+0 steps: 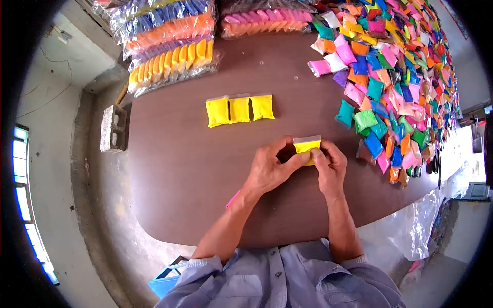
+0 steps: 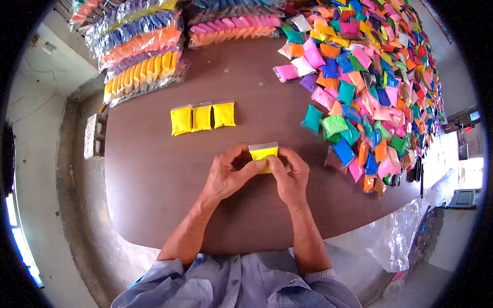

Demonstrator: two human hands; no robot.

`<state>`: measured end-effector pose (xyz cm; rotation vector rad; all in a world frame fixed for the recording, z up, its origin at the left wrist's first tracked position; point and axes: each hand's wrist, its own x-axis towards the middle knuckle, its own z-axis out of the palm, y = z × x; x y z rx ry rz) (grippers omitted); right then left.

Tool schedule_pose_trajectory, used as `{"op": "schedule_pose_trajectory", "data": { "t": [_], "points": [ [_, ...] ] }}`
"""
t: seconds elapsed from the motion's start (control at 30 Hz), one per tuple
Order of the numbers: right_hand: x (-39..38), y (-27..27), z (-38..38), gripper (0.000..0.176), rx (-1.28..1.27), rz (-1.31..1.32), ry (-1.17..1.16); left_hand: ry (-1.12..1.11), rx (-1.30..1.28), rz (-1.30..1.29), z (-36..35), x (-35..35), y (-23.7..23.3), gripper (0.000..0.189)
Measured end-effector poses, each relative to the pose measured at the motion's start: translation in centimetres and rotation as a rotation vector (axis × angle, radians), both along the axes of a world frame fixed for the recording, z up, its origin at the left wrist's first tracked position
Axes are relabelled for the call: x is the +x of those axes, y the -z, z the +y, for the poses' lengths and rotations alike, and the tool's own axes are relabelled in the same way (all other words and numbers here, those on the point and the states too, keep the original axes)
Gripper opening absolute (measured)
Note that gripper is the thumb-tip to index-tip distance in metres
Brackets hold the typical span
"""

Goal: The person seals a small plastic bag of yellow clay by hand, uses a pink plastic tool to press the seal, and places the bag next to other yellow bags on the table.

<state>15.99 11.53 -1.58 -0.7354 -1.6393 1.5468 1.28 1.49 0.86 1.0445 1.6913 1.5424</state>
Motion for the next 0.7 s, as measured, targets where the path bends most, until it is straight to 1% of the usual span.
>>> {"op": "schedule_pose_trajectory", "data": {
  "t": [0.1, 0.2, 0.27, 0.33, 0.5, 0.57, 0.6, 0.63, 0.67, 0.7],
  "points": [
    [0.1, 0.3, 0.1, 0.022, -0.059, 0.068, 0.005, 0.006, 0.072, 0.023, 0.1, 0.2, 0.4, 0.021],
    [0.0, -0.2, 0.0, 0.024, -0.015, 0.020, -0.013, 0.036, 0.033, 0.079, -0.1, -0.2, 0.4, 0.021],
    [0.1, -0.6, 0.0, 0.024, 0.010, -0.017, -0.035, 0.067, -0.069, 0.008, -0.2, -0.5, 1.5, 0.022],
    [0.0, -0.6, 0.0, 0.024, 0.037, -0.052, -0.053, 0.059, -0.054, 0.028, -0.2, -0.6, 0.9, 0.022],
    [0.2, 0.4, 0.4, 0.025, 0.020, -0.015, 0.000, 0.063, -0.062, 0.039, -0.1, -0.1, 0.3, 0.024],
    [0.3, 0.5, 0.3, 0.025, -0.024, 0.006, 0.010, 0.013, 0.132, 0.152, 0.3, 0.4, 0.4, 0.025],
    [0.3, 0.5, 0.3, 0.026, -0.066, 0.027, 0.019, 0.014, 0.131, 0.150, 0.3, 0.4, 0.3, 0.025],
    [0.4, 0.5, 0.3, 0.026, -0.066, 0.025, 0.020, 0.037, 0.064, 0.135, 0.1, 0.3, 0.1, 0.025],
    [0.3, 0.5, 0.4, 0.026, -0.021, 0.018, 0.008, 0.059, -0.003, 0.121, 0.0, 0.1, 0.0, 0.025],
    [0.2, 0.4, 0.4, 0.026, 0.023, 0.012, -0.005, 0.058, -0.004, 0.120, 0.0, 0.0, 0.1, 0.025]
  ]
}}
